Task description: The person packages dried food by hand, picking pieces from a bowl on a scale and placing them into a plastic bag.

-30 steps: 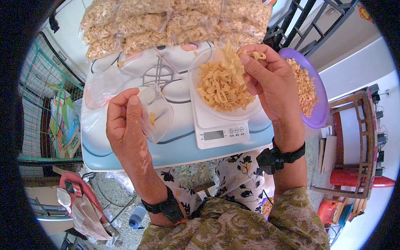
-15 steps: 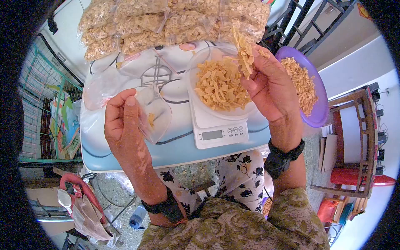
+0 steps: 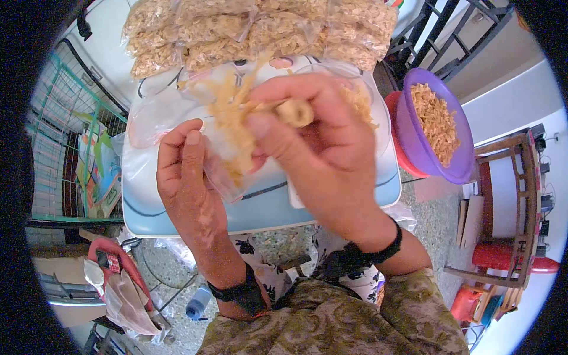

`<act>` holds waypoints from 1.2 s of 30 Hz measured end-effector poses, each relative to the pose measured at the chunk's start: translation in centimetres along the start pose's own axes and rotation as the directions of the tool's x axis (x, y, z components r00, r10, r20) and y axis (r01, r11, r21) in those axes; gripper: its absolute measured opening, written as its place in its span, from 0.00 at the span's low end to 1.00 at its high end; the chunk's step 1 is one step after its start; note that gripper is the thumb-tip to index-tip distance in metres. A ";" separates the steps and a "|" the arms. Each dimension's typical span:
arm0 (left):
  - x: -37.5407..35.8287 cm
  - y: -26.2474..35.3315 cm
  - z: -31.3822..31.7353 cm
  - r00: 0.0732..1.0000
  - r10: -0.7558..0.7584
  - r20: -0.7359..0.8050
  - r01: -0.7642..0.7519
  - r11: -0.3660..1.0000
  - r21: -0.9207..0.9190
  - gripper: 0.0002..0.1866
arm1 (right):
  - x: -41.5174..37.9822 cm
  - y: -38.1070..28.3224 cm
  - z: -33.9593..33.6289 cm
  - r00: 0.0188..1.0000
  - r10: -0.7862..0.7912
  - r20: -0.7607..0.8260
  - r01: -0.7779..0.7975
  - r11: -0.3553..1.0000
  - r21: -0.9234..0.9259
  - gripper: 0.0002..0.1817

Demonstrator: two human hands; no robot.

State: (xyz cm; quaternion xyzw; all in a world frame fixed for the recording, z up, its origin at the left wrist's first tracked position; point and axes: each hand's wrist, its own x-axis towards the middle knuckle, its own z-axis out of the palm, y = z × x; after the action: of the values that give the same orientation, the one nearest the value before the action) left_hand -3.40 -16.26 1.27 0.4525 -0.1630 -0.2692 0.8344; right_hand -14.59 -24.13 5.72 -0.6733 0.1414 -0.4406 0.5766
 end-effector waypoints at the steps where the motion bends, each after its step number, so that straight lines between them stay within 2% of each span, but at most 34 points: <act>1: 0.0 0.0 -0.1 1.000 -0.007 0.006 0.007 1.000 -0.023 0.07 | -0.1 0.6 0.8 1.000 0.000 0.003 0.000 1.000 0.001 0.11; 2: 0.0 0.0 -0.1 1.000 -0.007 0.003 0.007 1.000 -0.023 0.07 | -0.2 1.2 1.6 1.000 -0.013 0.003 0.013 0.999 -0.039 0.10; 4: 0.0 -0.2 -0.2 1.000 0.002 0.015 0.000 0.991 -0.133 0.09 | -0.5 1.9 2.0 1.000 -0.025 0.007 0.026 0.997 -0.079 0.09; 6: 0.1 -0.2 -0.6 1.000 -0.003 0.023 0.006 0.991 -0.136 0.09 | -0.7 2.3 1.8 0.988 0.024 0.153 0.034 0.929 -0.367 0.10; 7: 0.1 -0.1 -0.8 0.999 -0.009 0.033 0.013 0.991 -0.136 0.09 | -0.7 2.5 1.8 0.987 0.026 0.157 0.034 0.930 -0.366 0.10; 9: 0.2 0.3 -0.7 1.000 -0.015 0.000 0.014 0.996 -0.094 0.08 | -0.7 2.7 1.7 0.968 -0.096 0.231 0.198 0.860 -0.470 0.09; 10: 0.3 0.5 -0.7 0.999 -0.019 -0.026 0.017 0.999 -0.052 0.08 | -0.6 2.3 1.7 0.968 -0.096 0.233 0.198 0.860 -0.469 0.09; 12: 0.3 0.3 -0.8 1.000 -0.014 -0.021 0.013 0.997 -0.072 0.07 | -0.5 1.2 1.6 0.958 0.006 0.287 0.189 0.739 -0.647 0.09; 16: 0.3 0.3 -1.1 0.999 -0.004 -0.035 0.002 0.998 -0.058 0.07 | -0.4 1.8 1.1 0.920 -0.051 0.389 0.300 0.730 -0.614 0.10; 18: 0.2 0.6 -1.1 1.000 0.005 -0.024 -0.005 1.000 -0.004 0.07 | -0.3 1.6 0.9 0.868 0.022 0.495 0.343 0.696 -0.631 0.10; 22: 0.2 0.8 -1.5 0.999 0.027 0.042 -0.032 0.993 0.117 0.07 | 0.0 0.8 0.9 0.844 0.118 0.524 0.332 0.652 -0.682 0.12; 24: 0.2 0.9 -1.6 0.998 0.028 0.056 -0.035 0.991 0.126 0.07 | -0.1 0.5 1.0 0.870 0.191 0.455 0.235 0.650 -0.723 0.13; 27: 0.2 1.0 -1.6 0.997 0.015 0.071 -0.023 0.993 0.120 0.07 | -0.3 0.6 1.2 0.909 0.172 0.380 0.166 0.687 -0.708 0.14; 28: 0.2 1.0 -1.5 0.997 0.004 0.073 -0.011 0.995 0.104 0.07 | -0.4 0.9 1.3 0.908 0.174 0.380 0.165 0.687 -0.707 0.14; 30: 0.2 0.8 -1.1 0.999 0.019 0.047 -0.025 0.991 0.132 0.07 | -0.6 1.4 1.5 0.942 0.012 0.335 0.225 0.717 -0.660 0.16; 31: 0.2 0.7 -1.0 0.999 0.035 0.023 -0.038 0.986 0.161 0.07 | -0.5 1.3 1.5 0.942 0.013 0.335 0.225 0.717 -0.660 0.16; 33: 0.3 0.7 -1.1 0.999 0.030 0.026 -0.034 0.987 0.159 0.07 | -0.1 1.0 1.3 0.879 0.058 0.473 0.333 0.636 -0.696 0.19; 36: 0.3 0.6 -1.3 1.000 0.023 0.021 -0.026 0.986 0.162 0.07 | 0.0 0.7 1.0 0.850 0.140 0.507 0.326 0.617 -0.716 0.19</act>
State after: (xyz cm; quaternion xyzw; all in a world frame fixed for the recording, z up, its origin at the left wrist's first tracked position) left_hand -2.35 -15.33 1.06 0.5144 -0.1977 -0.2491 0.7964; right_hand -13.62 -23.72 5.10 -0.9541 0.1216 -0.1672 0.2166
